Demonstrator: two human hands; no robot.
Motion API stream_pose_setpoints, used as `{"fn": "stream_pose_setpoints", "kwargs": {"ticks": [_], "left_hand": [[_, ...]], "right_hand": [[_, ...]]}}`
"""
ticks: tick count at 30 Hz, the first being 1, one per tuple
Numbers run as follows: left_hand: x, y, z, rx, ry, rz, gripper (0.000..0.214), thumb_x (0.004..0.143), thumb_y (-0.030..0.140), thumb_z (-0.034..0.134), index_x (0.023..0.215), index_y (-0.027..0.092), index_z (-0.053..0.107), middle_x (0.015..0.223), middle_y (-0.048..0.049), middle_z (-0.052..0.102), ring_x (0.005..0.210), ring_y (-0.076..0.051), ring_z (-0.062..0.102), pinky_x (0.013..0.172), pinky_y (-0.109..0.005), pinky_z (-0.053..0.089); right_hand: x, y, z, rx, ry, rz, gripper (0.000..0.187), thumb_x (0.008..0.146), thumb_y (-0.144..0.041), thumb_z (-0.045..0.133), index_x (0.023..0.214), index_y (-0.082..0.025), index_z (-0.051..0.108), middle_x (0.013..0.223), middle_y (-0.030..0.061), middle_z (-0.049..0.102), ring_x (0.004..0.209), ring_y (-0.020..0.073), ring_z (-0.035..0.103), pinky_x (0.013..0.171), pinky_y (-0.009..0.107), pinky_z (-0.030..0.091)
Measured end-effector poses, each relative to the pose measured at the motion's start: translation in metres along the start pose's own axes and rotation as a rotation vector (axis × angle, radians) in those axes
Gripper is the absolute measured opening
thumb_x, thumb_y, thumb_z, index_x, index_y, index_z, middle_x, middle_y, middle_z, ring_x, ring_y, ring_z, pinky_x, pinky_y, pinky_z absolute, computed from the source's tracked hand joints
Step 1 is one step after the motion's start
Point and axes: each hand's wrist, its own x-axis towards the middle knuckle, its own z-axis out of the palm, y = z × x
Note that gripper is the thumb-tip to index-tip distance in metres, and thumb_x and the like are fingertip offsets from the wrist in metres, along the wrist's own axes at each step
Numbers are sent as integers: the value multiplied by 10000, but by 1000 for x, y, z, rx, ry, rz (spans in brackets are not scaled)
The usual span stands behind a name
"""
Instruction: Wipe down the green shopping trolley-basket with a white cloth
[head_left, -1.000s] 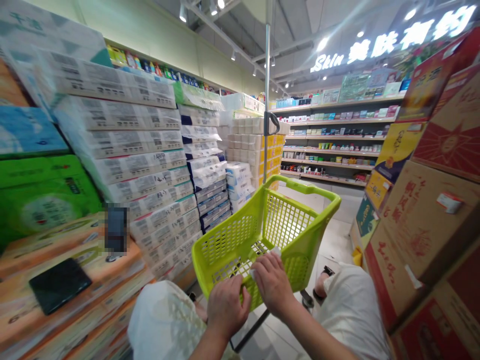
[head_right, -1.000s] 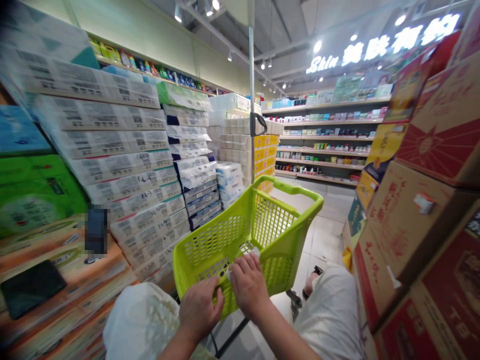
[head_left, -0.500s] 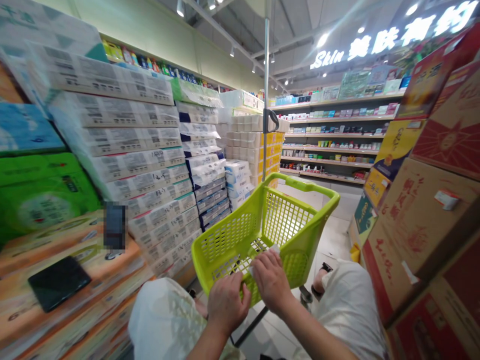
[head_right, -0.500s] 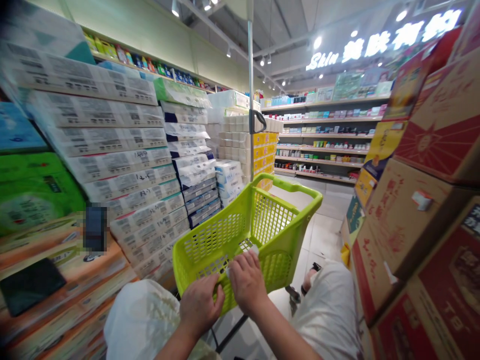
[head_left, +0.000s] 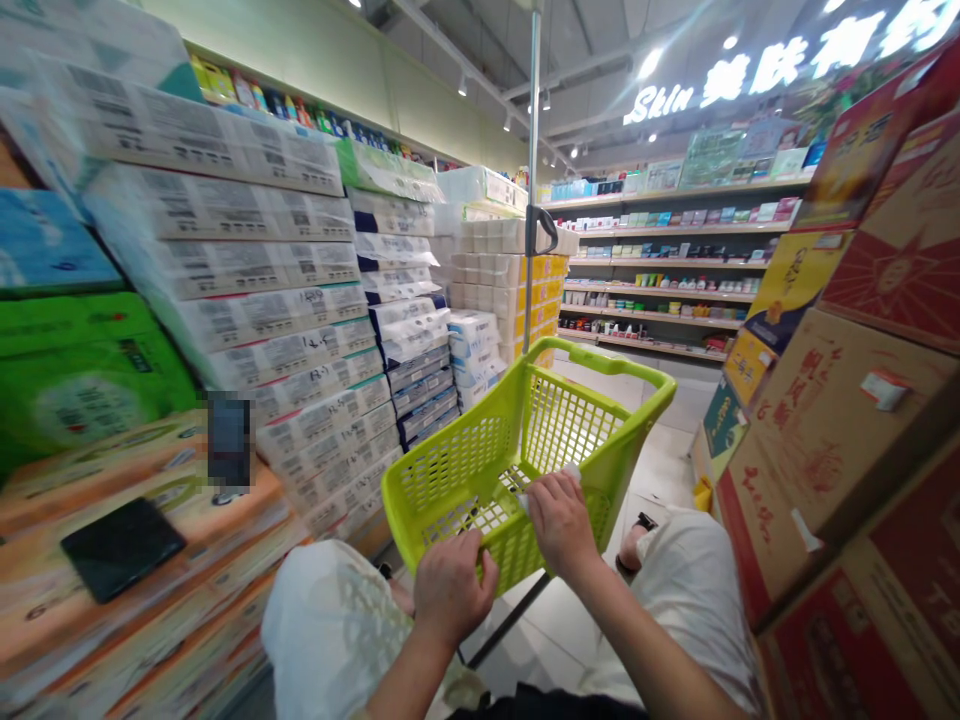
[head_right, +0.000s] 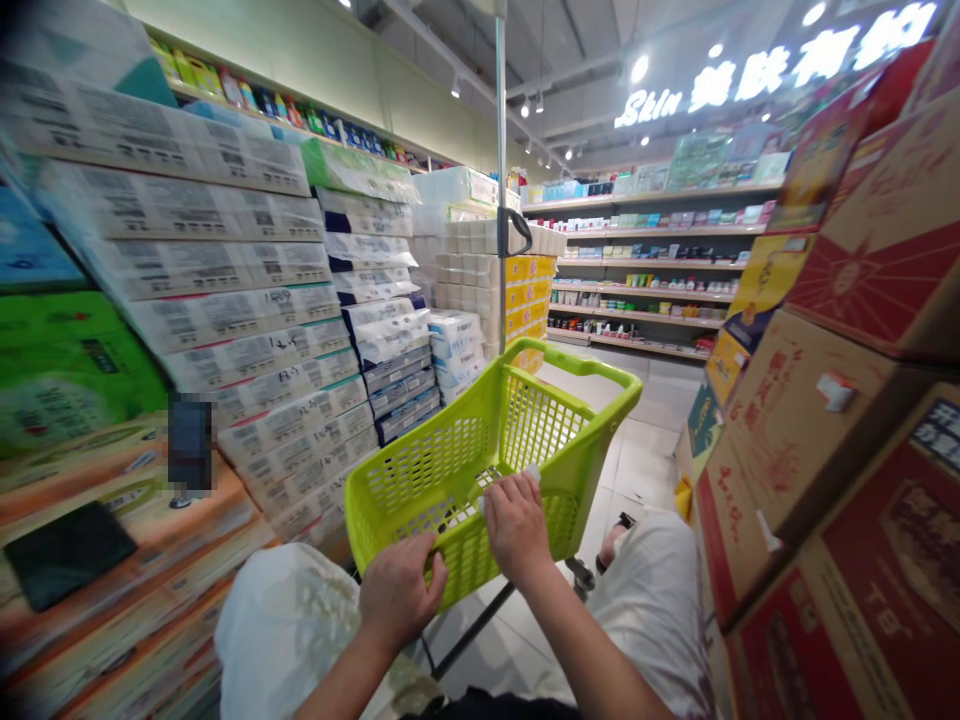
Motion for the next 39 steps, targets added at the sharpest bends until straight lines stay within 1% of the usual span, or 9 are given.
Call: {"fn": "stream_pose_setpoints", "kwargs": {"ticks": [3, 5, 8, 12, 15, 20, 29, 36, 39], "left_hand": [[0, 0, -1, -8, -15, 12, 144, 811, 223, 442, 774, 212, 581, 686, -28, 649, 682, -189, 615, 625, -293, 410], [-1, -1, -2, -16, -18, 19, 146, 815, 221, 440, 776, 211, 581, 690, -27, 650, 686, -190, 617, 628, -296, 414], [-1, -1, -3, -14, -6, 20, 157, 822, 235, 437, 785, 206, 588, 695, -29, 651, 668, -197, 611, 621, -306, 423], [-1, 0, -3, -3, -3, -3, 162, 815, 249, 444, 786, 202, 596, 686, -30, 649, 651, -201, 605, 614, -310, 422], [1, 1, -3, -2, -18, -10, 165, 818, 254, 442, 772, 201, 591, 679, -32, 649, 656, -202, 607, 616, -309, 415], [3, -2, -4, -11, -54, 8, 176, 826, 264, 434, 747, 204, 580, 675, -29, 655, 658, -203, 616, 607, -310, 403], [5, -6, -3, -13, -39, 11, 206, 837, 285, 424, 758, 202, 595, 673, -30, 663, 644, -198, 616, 607, -306, 399], [15, -26, -3, 2, -72, -13, 245, 851, 292, 423, 716, 202, 607, 641, -29, 649, 635, -191, 602, 605, -305, 389], [21, -28, -9, 30, -52, -16, 226, 845, 269, 433, 863, 183, 641, 735, -46, 680, 703, -216, 611, 682, -347, 416]], "right_hand": [[-10, -29, 12, 66, -78, -97, 162, 933, -212, 457, 917, -250, 614, 911, 18, 625, 966, 178, 517, 1053, 365, 298], [-11, -31, 11, 72, -111, -153, 155, 932, -223, 467, 926, -254, 618, 908, 15, 627, 956, 175, 518, 1038, 351, 306], [-3, -5, -2, 26, -88, -153, 181, 947, -231, 449, 912, -245, 626, 887, 20, 631, 938, 181, 514, 1023, 350, 311], [7, 24, -14, -71, -14, -19, 202, 954, -216, 430, 901, -229, 624, 917, 41, 631, 983, 197, 506, 1058, 375, 279], [3, 8, -5, -73, 0, 32, 199, 943, -207, 437, 864, -232, 619, 890, 38, 623, 970, 198, 506, 1063, 379, 270], [-6, -20, 8, -7, -87, -136, 147, 929, -234, 486, 886, -241, 626, 875, 18, 629, 933, 177, 512, 1003, 332, 305], [24, 66, -36, -252, -51, -70, 195, 958, -237, 446, 892, -224, 629, 919, 33, 636, 979, 195, 509, 1061, 347, 258], [17, 37, -18, -242, 5, 30, 190, 946, -234, 453, 851, -227, 617, 889, 36, 621, 987, 203, 494, 1080, 360, 243], [14, 23, -12, -215, 28, 52, 183, 939, -235, 462, 844, -229, 618, 893, 36, 621, 986, 206, 484, 1082, 362, 239]]}}
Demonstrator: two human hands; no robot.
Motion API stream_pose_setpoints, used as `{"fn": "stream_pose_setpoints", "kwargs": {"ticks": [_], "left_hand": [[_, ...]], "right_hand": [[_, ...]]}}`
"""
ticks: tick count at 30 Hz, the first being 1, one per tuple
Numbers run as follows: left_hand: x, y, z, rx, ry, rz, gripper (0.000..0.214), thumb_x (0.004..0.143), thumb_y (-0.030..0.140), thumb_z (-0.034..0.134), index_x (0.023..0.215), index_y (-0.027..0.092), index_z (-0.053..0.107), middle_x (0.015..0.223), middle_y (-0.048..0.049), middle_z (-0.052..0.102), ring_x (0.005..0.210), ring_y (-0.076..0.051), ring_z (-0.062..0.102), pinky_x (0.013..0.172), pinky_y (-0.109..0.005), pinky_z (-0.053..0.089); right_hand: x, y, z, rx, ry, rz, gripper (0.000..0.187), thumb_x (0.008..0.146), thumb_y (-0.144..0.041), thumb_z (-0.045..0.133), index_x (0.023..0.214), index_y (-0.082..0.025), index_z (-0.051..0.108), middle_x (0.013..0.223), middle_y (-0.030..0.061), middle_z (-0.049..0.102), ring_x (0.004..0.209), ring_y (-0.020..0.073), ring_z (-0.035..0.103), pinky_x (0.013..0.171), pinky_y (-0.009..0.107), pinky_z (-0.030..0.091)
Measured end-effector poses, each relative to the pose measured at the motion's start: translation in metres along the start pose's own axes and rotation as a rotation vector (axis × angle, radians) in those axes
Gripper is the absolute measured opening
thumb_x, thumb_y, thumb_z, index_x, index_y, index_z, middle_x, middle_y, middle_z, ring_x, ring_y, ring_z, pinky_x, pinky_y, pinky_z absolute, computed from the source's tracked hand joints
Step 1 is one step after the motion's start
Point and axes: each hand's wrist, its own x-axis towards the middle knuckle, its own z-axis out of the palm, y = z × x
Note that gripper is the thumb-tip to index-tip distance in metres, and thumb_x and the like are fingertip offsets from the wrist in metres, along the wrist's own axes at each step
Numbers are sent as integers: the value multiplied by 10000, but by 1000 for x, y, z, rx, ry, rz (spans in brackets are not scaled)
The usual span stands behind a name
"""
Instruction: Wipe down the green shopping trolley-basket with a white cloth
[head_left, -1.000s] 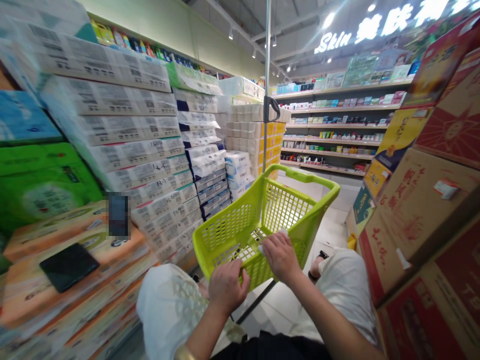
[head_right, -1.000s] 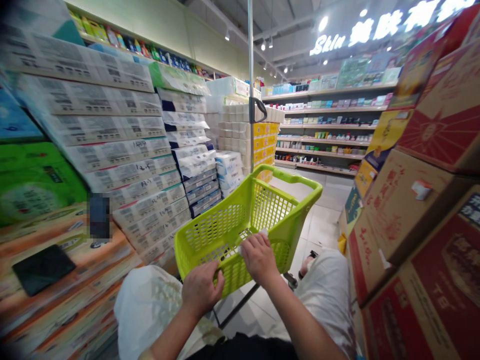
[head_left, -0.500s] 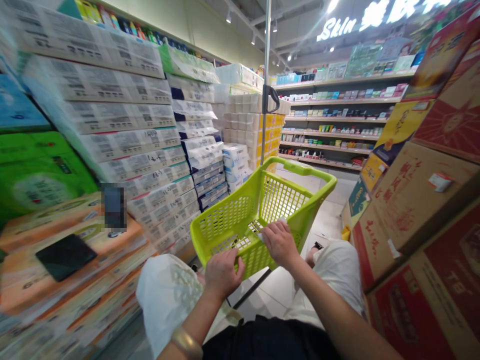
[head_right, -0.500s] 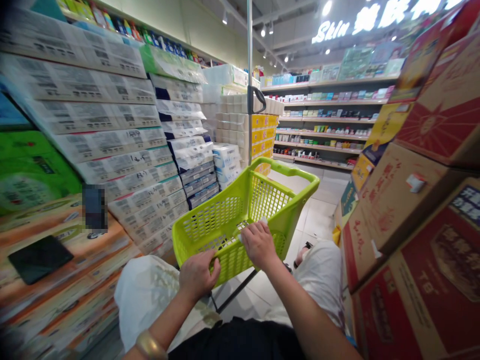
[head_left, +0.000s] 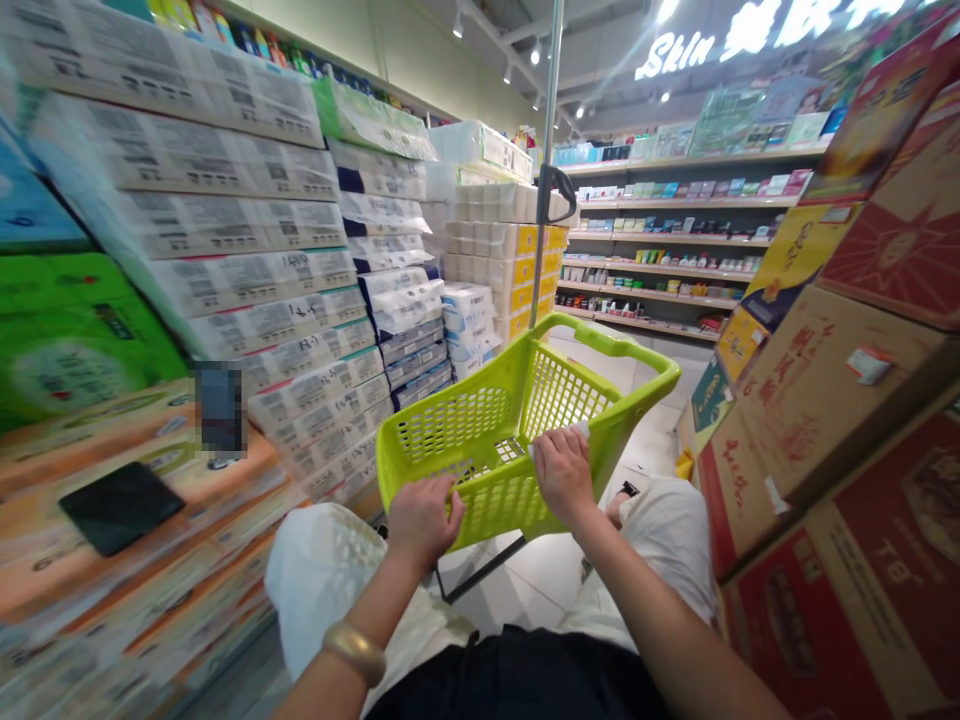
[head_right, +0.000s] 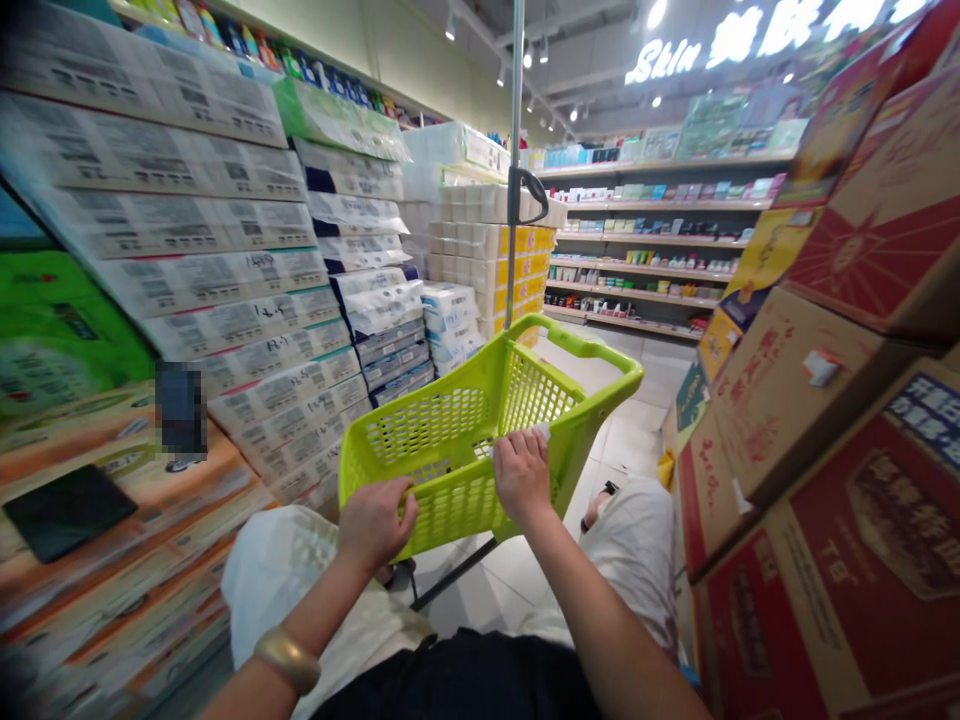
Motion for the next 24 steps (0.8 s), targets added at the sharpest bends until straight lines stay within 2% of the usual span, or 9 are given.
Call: {"fn": "stream_pose_setpoints", "kwargs": {"ticks": [3, 6, 10, 12, 15, 17, 19, 21, 24], "left_hand": [[6, 17, -5, -18, 83, -14, 283, 816, 227, 468, 1049, 156, 612, 937, -88, 690, 874, -249, 609, 826, -404, 418], [7, 41, -1, -104, 72, 62, 353, 785, 200, 504, 1128, 158, 570, 1083, -107, 650, 1012, -250, 574, 918, -406, 398], [1, 51, 13, -87, 57, 46, 453, 732, 197, 554, 1179, 124, 532, 1067, -121, 630, 1017, -276, 545, 944, -427, 378], [-3, 45, 18, -80, 51, 80, 476, 725, 180, 551, 1197, 126, 519, 1070, -116, 623, 1005, -271, 540, 945, -419, 373], [-7, 36, 19, -85, 51, 115, 488, 744, 187, 536, 1227, 132, 498, 1084, -113, 615, 1006, -264, 532, 950, -410, 362], [-8, 35, 18, -90, 54, 107, 490, 748, 198, 533, 1232, 136, 493, 1082, -112, 611, 1007, -264, 528, 952, -410, 355], [-8, 38, 16, -99, 53, 89, 487, 744, 204, 537, 1226, 140, 496, 1076, -111, 609, 1011, -265, 523, 953, -412, 346], [-8, 43, 15, -111, 49, 72, 487, 738, 207, 542, 1218, 143, 498, 1068, -111, 607, 1015, -269, 519, 956, -415, 340], [-7, 49, 14, -139, 33, 58, 496, 724, 197, 541, 1216, 154, 490, 1060, -109, 604, 1017, -271, 516, 958, -417, 338]], "right_hand": [[-4, -12, 1, 14, 15, 32, 183, 938, -230, 460, 847, -229, 618, 893, 38, 618, 982, 207, 482, 1082, 367, 236], [-9, -24, 0, 36, 22, 20, 163, 937, -230, 465, 898, -237, 623, 919, 36, 623, 1009, 207, 483, 1078, 371, 231], [-11, -26, -8, 43, 3, -82, 157, 943, -250, 473, 937, -255, 630, 928, 24, 636, 993, 189, 499, 1047, 346, 257], [-10, -14, -17, 14, 20, -84, 163, 944, -254, 471, 924, -254, 633, 925, 22, 640, 989, 187, 504, 1044, 344, 261], [-3, 18, -34, -66, 120, -11, 179, 943, -252, 459, 930, -243, 637, 967, 32, 637, 1042, 202, 498, 1062, 368, 253], [3, 38, -44, -110, 199, 36, 193, 945, -267, 450, 944, -228, 639, 1007, 41, 630, 1079, 215, 491, 1068, 386, 255], [7, 47, -48, -134, 256, 87, 213, 947, -278, 438, 931, -213, 641, 1012, 53, 624, 1082, 225, 487, 1070, 400, 259], [8, 40, -44, -138, 267, 131, 223, 946, -276, 434, 902, -206, 641, 984, 62, 620, 1057, 232, 484, 1071, 410, 257], [0, 3, -28, -89, 148, 91, 209, 940, -252, 445, 856, -217, 633, 900, 51, 617, 969, 220, 486, 1062, 393, 257]]}}
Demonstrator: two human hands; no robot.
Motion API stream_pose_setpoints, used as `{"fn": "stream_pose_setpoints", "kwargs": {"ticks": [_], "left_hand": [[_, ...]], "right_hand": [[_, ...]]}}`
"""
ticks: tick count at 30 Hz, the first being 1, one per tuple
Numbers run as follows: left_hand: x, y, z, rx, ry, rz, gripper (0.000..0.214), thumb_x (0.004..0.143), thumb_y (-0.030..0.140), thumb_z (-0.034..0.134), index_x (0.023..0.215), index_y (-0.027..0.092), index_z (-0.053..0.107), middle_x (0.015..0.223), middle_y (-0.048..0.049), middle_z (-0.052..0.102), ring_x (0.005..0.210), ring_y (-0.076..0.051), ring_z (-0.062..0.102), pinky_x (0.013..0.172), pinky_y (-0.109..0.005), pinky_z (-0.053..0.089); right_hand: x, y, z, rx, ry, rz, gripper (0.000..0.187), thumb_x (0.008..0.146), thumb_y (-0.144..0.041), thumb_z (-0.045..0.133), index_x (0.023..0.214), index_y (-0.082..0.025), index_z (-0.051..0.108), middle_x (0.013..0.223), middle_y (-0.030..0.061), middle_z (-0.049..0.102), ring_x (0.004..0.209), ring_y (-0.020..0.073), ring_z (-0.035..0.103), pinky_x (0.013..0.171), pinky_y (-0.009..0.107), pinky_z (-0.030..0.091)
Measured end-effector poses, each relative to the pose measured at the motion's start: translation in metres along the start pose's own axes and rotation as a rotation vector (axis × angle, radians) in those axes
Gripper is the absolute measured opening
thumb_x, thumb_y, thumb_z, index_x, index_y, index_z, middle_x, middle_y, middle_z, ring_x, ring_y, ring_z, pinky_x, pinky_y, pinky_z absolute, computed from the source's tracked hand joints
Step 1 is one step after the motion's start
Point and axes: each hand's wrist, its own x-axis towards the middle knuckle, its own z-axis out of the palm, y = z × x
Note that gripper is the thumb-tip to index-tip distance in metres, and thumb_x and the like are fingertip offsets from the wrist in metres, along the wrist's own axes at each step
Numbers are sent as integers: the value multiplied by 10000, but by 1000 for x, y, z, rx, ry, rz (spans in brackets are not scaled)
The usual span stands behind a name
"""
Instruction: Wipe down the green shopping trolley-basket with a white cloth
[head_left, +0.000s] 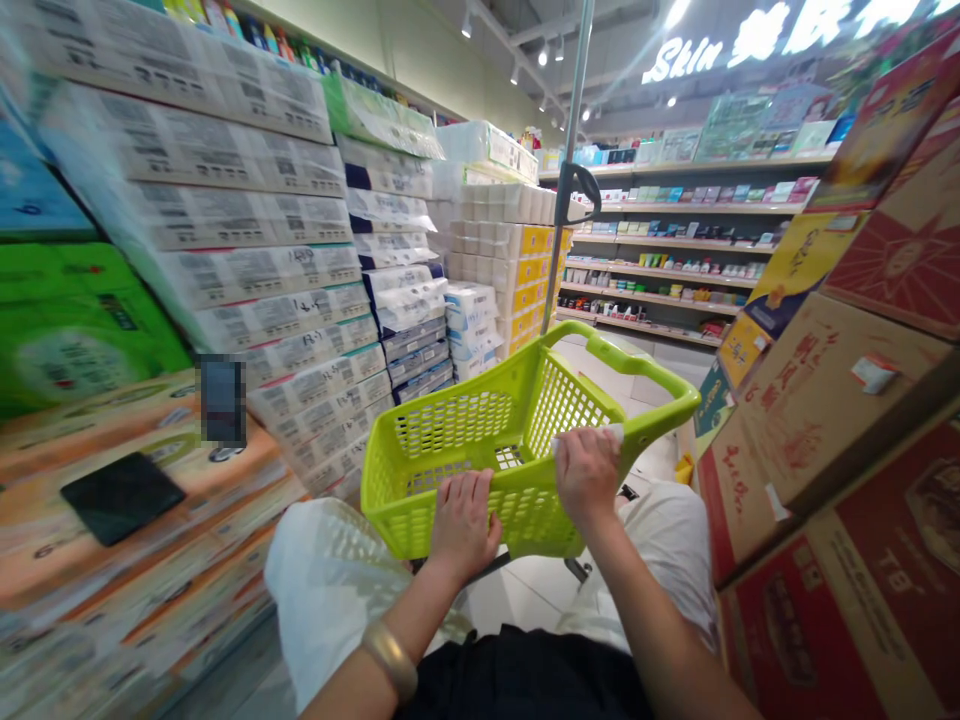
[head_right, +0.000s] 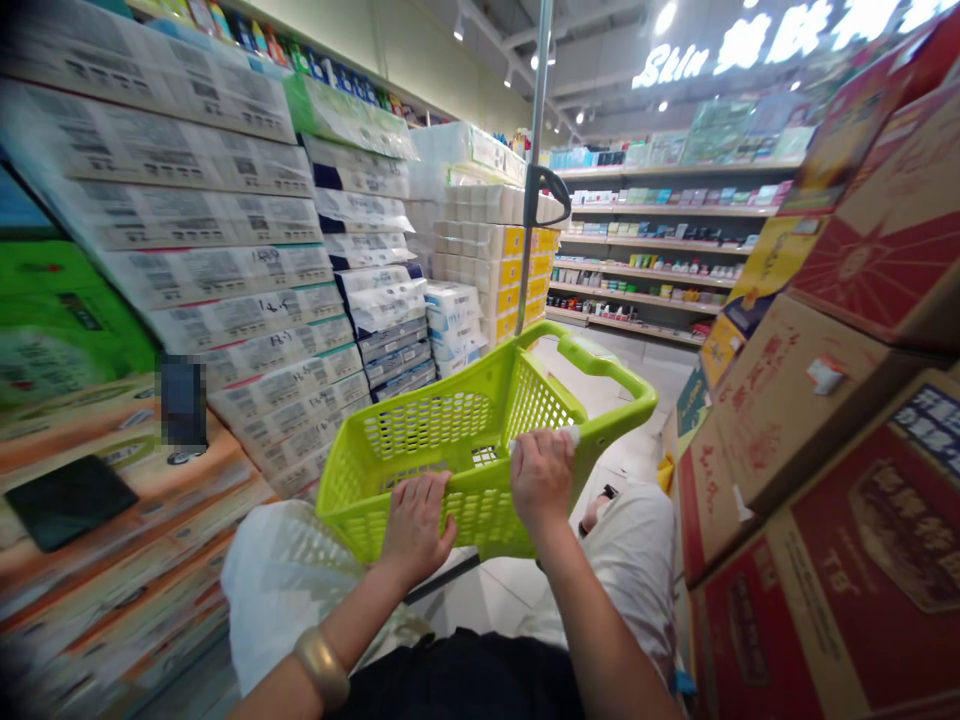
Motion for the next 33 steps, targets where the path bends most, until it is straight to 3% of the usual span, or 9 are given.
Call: {"fn": "stream_pose_setpoints", "kwargs": {"ticks": [5, 8, 12, 15, 18, 22, 25, 28, 33], "left_hand": [[1, 0, 1, -42, -33, -13, 513, 712, 192, 537, 1221, 178, 469, 1070, -98, 600, 1027, -275, 513, 956, -425, 347], [0, -2, 1, -54, -35, 0, 517, 712, 180, 530, 1226, 176, 468, 1074, -97, 602, 1022, -270, 515, 964, -422, 347], [-1, -3, 2, -44, -15, 15, 534, 715, 179, 527, 1245, 168, 467, 1080, -98, 603, 1020, -264, 517, 962, -414, 350], [-2, -2, 3, -25, -5, 11, 529, 716, 181, 532, 1241, 161, 479, 1080, -98, 605, 1013, -260, 516, 959, -409, 350], [-2, 0, 2, -14, 0, 3, 517, 720, 187, 531, 1234, 162, 489, 1072, -100, 606, 1008, -263, 515, 955, -414, 351], [-3, 0, 2, -9, 2, 4, 512, 710, 177, 535, 1220, 160, 498, 1064, -98, 606, 1009, -262, 517, 955, -408, 354], [-4, -4, 1, -2, 3, 11, 517, 700, 172, 545, 1215, 160, 501, 1062, -99, 611, 1015, -264, 524, 952, -408, 362], [-6, -7, 1, -11, -3, 11, 513, 712, 172, 529, 1224, 165, 497, 1069, -103, 612, 1023, -267, 529, 957, -414, 357], [-7, -8, 2, -37, -3, 9, 513, 722, 168, 509, 1235, 169, 493, 1099, -108, 607, 1042, -269, 526, 978, -419, 336]], "right_hand": [[-19, -43, 13, 120, -161, -123, 199, 946, -238, 452, 851, -237, 626, 861, 31, 625, 934, 201, 493, 1037, 355, 258], [-12, -19, 6, 87, -149, -115, 200, 946, -256, 463, 855, -242, 640, 868, 31, 633, 937, 201, 496, 1020, 356, 270], [10, 37, -10, -19, 3, -39, 207, 942, -268, 451, 905, -223, 650, 973, 52, 638, 1053, 225, 477, 1060, 395, 247], [20, 54, -16, -72, 70, 12, 237, 944, -282, 428, 898, -205, 648, 974, 69, 629, 1039, 234, 472, 1058, 402, 259], [14, 36, -10, -75, 77, 43, 233, 938, -272, 432, 865, -200, 641, 935, 74, 619, 1014, 239, 469, 1060, 406, 257], [-10, -13, 3, 38, -76, -74, 205, 935, -237, 447, 839, -225, 629, 875, 45, 619, 968, 216, 488, 1062, 375, 254], [-20, -30, 6, 98, -120, -84, 190, 935, -229, 459, 873, -237, 638, 905, 41, 633, 984, 209, 498, 1063, 373, 249], [-16, -16, 0, 96, -113, -100, 177, 937, -250, 477, 890, -241, 648, 914, 34, 640, 995, 205, 504, 1056, 372, 263], [2, 28, -12, 17, 55, 3, 214, 943, -274, 457, 930, -220, 663, 980, 65, 628, 1074, 242, 483, 1062, 441, 257]]}}
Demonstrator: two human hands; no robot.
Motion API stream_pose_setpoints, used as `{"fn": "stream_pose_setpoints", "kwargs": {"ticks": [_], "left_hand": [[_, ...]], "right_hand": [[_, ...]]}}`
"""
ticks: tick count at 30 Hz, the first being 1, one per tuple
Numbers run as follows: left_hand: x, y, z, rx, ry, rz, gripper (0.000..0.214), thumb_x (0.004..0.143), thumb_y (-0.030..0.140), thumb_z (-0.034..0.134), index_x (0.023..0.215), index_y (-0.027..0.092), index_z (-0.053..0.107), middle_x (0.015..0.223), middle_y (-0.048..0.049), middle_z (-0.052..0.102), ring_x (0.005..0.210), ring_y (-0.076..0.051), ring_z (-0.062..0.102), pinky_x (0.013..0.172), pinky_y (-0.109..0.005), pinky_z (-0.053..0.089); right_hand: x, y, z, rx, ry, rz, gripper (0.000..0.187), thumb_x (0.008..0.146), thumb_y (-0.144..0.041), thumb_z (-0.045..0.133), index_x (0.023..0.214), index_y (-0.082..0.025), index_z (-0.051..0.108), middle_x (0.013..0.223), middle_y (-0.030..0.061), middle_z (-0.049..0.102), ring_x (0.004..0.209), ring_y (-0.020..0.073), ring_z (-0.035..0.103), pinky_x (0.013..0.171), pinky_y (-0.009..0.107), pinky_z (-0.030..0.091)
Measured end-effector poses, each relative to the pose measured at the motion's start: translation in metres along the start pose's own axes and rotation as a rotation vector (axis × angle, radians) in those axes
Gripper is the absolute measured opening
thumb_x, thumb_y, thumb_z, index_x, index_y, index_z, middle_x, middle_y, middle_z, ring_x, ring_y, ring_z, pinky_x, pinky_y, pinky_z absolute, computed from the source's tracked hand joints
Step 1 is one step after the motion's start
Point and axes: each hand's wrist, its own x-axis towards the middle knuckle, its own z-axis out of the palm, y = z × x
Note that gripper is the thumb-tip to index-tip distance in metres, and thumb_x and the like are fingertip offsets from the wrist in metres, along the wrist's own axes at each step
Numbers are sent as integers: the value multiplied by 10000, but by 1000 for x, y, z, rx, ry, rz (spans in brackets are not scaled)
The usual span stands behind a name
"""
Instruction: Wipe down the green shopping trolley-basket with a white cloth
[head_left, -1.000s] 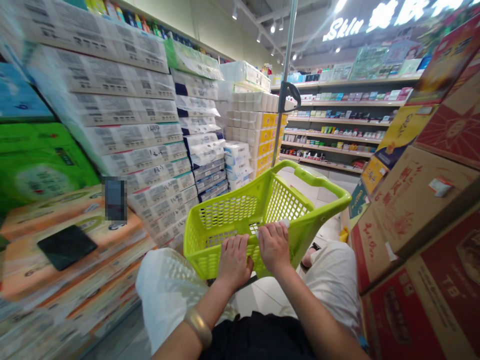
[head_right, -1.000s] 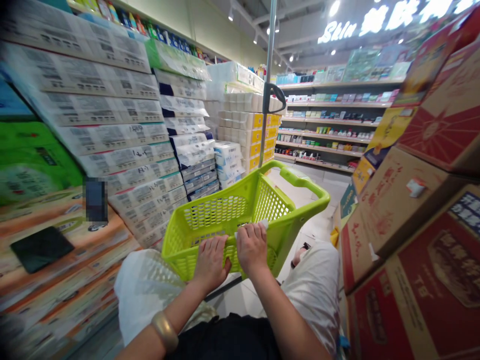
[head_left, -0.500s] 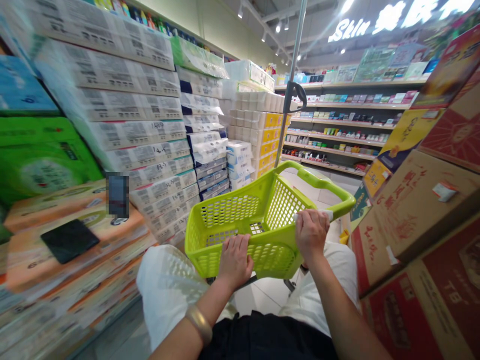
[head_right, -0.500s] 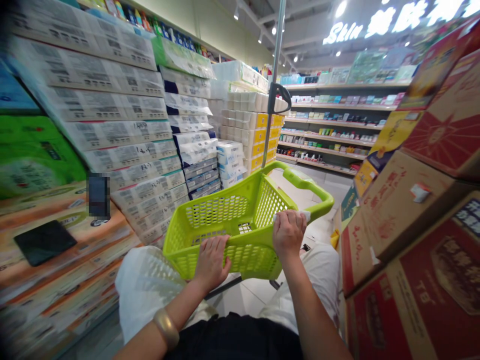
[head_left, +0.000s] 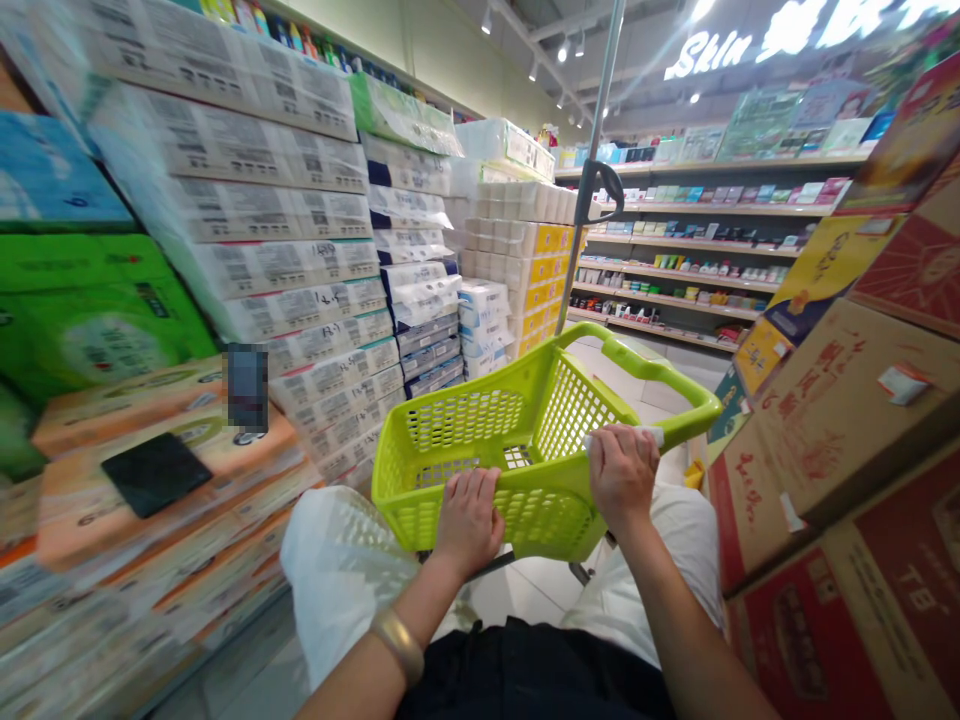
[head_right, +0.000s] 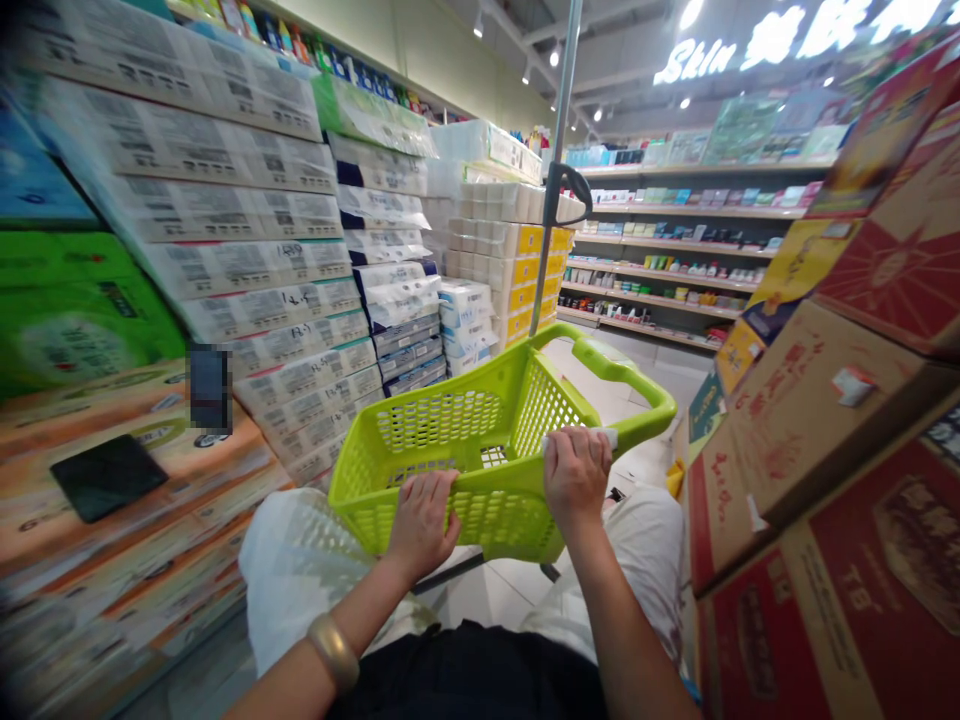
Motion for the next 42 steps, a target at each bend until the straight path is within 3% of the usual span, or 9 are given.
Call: {"fn": "stream_pose_setpoints", "kwargs": {"ticks": [3, 11, 14, 20, 23, 30, 33, 38, 42], "left_hand": [[0, 2, 1, 6, 23, -9, 504, 722, 171, 507, 1227, 174, 503, 1085, -112, 609, 1037, -274, 529, 973, -426, 334], [0, 0, 2, 3, 9, -2, 512, 712, 175, 515, 1224, 172, 495, 1071, -107, 607, 1029, -276, 526, 959, -428, 344], [-2, -2, 1, 5, 1, 1, 516, 714, 171, 513, 1230, 176, 496, 1073, -108, 608, 1032, -276, 528, 961, -426, 342], [-3, 0, 0, 6, 15, -5, 520, 715, 163, 503, 1235, 171, 499, 1087, -110, 607, 1021, -271, 526, 963, -416, 336], [-3, 2, 0, 4, 20, -18, 502, 721, 168, 500, 1223, 170, 506, 1084, -111, 607, 1036, -277, 521, 970, -419, 328], [-5, -1, 1, 9, 27, -11, 489, 722, 180, 517, 1211, 150, 514, 1081, -114, 607, 1028, -273, 520, 966, -415, 337], [-6, -3, 0, 26, 25, -3, 489, 721, 173, 512, 1210, 158, 516, 1071, -106, 607, 1025, -268, 520, 968, -407, 337], [-6, -1, 0, 37, 39, 7, 505, 714, 164, 506, 1218, 156, 512, 1075, -106, 606, 1005, -263, 518, 952, -401, 337], [-6, 0, 2, 51, 71, 4, 494, 713, 163, 512, 1207, 147, 515, 1058, -102, 610, 1004, -258, 515, 954, -401, 334]], "right_hand": [[0, -3, 2, -24, 21, 21, 225, 943, -274, 448, 905, -213, 661, 961, 70, 617, 1056, 245, 486, 1058, 448, 259], [-31, -73, 19, 116, -203, -84, 169, 937, -235, 468, 929, -243, 637, 951, 44, 639, 1002, 209, 507, 1058, 383, 258], [-26, -59, 13, 113, -188, -84, 168, 937, -242, 477, 932, -249, 646, 948, 36, 644, 1007, 206, 511, 1054, 379, 264], [-8, -10, -1, 8, 24, 31, 215, 944, -276, 447, 950, -221, 655, 1014, 75, 617, 1093, 251, 470, 1065, 451, 249], [-12, -20, 2, 4, 19, 42, 216, 943, -270, 441, 917, -217, 648, 985, 79, 610, 1082, 252, 463, 1063, 443, 249], [-37, -76, 16, 155, -166, -73, 185, 940, -233, 456, 957, -250, 639, 988, 41, 640, 1049, 213, 493, 1080, 393, 237], [-34, -66, 10, 160, -166, -84, 184, 941, -239, 460, 963, -253, 642, 985, 32, 648, 1042, 205, 502, 1080, 378, 237], [-17, -27, -4, 47, -34, 3, 206, 943, -262, 456, 949, -228, 659, 1011, 61, 637, 1087, 231, 483, 1074, 414, 248], [-16, -29, -3, 18, -6, 19, 216, 947, -265, 452, 921, -214, 661, 989, 62, 638, 1066, 230, 485, 1073, 419, 252]]}}
